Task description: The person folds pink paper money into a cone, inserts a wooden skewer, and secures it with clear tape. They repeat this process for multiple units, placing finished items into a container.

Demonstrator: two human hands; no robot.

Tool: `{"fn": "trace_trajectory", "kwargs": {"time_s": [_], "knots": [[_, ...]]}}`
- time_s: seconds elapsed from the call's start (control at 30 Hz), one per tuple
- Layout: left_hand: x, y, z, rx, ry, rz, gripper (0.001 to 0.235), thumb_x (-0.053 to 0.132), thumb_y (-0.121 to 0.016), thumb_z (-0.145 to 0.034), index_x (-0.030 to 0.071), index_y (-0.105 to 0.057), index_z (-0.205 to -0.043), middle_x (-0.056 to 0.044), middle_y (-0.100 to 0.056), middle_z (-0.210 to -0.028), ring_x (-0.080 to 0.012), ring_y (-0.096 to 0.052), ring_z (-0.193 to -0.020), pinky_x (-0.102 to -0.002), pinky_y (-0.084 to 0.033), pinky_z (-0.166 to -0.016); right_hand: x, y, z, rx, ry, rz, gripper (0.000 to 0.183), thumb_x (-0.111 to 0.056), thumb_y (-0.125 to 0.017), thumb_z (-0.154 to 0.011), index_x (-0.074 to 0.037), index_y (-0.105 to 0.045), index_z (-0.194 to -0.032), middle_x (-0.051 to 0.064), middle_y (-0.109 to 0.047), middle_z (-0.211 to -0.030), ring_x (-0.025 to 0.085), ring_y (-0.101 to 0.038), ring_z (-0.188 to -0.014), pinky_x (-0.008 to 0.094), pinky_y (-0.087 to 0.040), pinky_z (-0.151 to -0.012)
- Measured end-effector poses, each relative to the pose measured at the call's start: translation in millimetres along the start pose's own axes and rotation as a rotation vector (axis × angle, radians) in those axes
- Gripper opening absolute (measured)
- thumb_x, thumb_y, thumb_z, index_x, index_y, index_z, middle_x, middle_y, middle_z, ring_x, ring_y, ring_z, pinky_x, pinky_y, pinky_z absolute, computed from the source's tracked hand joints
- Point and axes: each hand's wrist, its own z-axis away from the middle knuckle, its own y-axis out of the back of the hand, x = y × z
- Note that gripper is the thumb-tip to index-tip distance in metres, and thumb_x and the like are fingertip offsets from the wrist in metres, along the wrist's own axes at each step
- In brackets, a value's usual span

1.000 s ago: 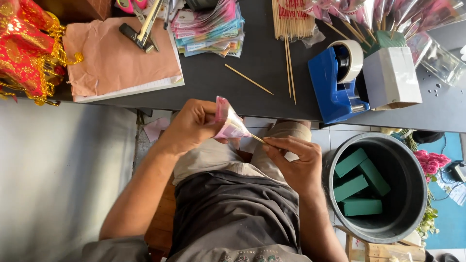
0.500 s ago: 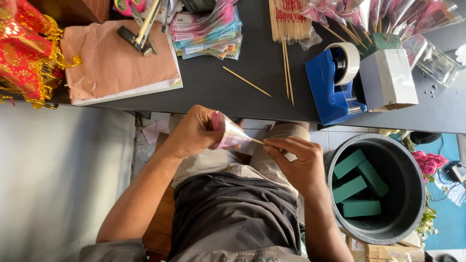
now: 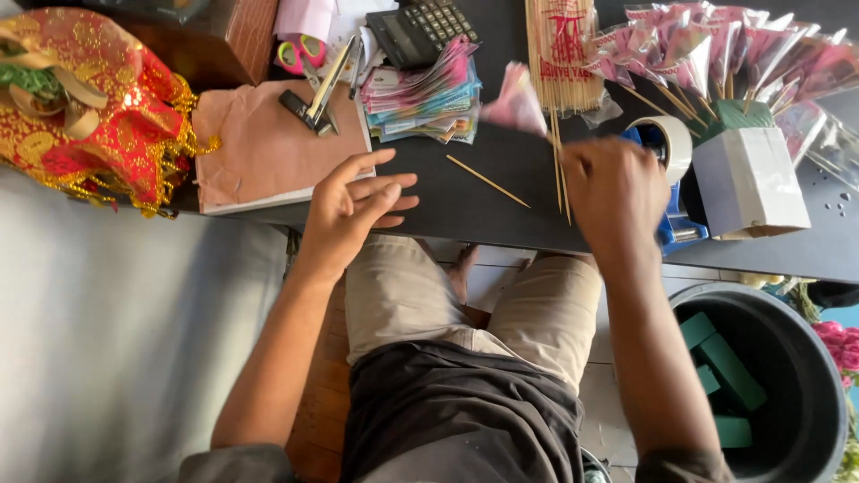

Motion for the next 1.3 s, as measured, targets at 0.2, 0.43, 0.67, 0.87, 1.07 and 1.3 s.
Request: {"fn": "trace_trajectory", "kwargs": {"time_s": [0.2, 0.43, 0.67, 0.87, 1.07, 1.3], "knots": [[-19.9, -13.5, 24.1, 0.040, -0.006, 0.008, 0.054, 0.022, -0.067, -0.096, 0.000, -0.052, -0.142, -0.023, -0.075, -0.117, -0.0247, -0.077, -0.097, -0.026, -0.063, -0.077, 3.2, -52.8, -81.3, -0.257, -0.222, 0.235, 0.029, -0.039, -0.083, -0.084, -0.014, -0.082, -0.099, 0.011, -0.076, -0.085, 0.035, -0.073, -0.089, 0.047, -0.059, -0.077], [-44.7, -36.7, 39.3, -0.026, 0.086, 0.033, 0.047, 0.031, -0.067, -0.093, 0.004, -0.061, -0.131, -0.018, -0.080, -0.111, -0.0247, -0.082, -0.089, -0.028, -0.062, -0.070, -40.7, -122.0, -171.8, -0.239, 0.520, 0.040, 0.030, -0.011, -0.069, -0.093, -0.017, -0.077, -0.121, 0.008, -0.068, -0.128, 0.032, -0.054, -0.122, 0.053, -0.051, -0.080], [-39.1, -38.4, 46.3, -0.039, 0.174, 0.026, 0.039, 0.031, -0.066, -0.092, 0.004, -0.068, -0.121, -0.020, -0.082, -0.106, -0.0242, -0.082, -0.089, -0.029, -0.061, -0.075, -55.3, -108.2, -199.6, -0.509, 0.490, 0.062, 0.016, -0.011, -0.072, -0.099, -0.015, -0.081, -0.086, 0.009, -0.076, -0.083, 0.028, -0.074, -0.074, 0.055, -0.055, -0.089], [-32.4, -37.8, 45.3, -0.013, 0.133, 0.012, 0.037, 0.029, -0.067, -0.093, 0.005, -0.070, -0.120, -0.018, -0.083, -0.105, -0.0254, -0.083, -0.088, -0.030, -0.062, -0.075, -38.8, -126.5, -203.8, -0.317, 0.702, 0.096, 0.009, -0.012, -0.079, -0.090, -0.020, -0.074, -0.091, 0.008, -0.071, -0.086, 0.028, -0.069, -0.083, 0.046, -0.049, -0.084], [-30.7, -40.1, 41.6, -0.009, 0.068, 0.023, 0.042, 0.028, -0.071, -0.091, 0.005, -0.066, -0.125, -0.018, -0.081, -0.109, -0.0249, -0.082, -0.092, -0.028, -0.063, -0.073, -39.9, -86.7, -209.6, -0.471, 0.491, -0.387, 0.004, -0.011, -0.080, -0.092, -0.012, -0.081, -0.096, 0.009, -0.079, -0.108, 0.029, -0.073, -0.102, 0.054, -0.053, -0.084], [-18.4, -42.0, 33.7, 0.059, 0.048, 0.054, 0.044, 0.024, -0.071, -0.090, 0.003, -0.063, -0.128, -0.016, -0.081, -0.109, -0.0247, -0.081, -0.092, -0.030, -0.062, -0.077, -34.0, -32.5, -187.9, -0.140, 0.516, -0.790, 0.006, 0.008, -0.073, -0.106, 0.006, -0.068, -0.108, 0.018, -0.073, -0.100, 0.028, -0.071, -0.092, 0.038, -0.059, -0.081]]}}
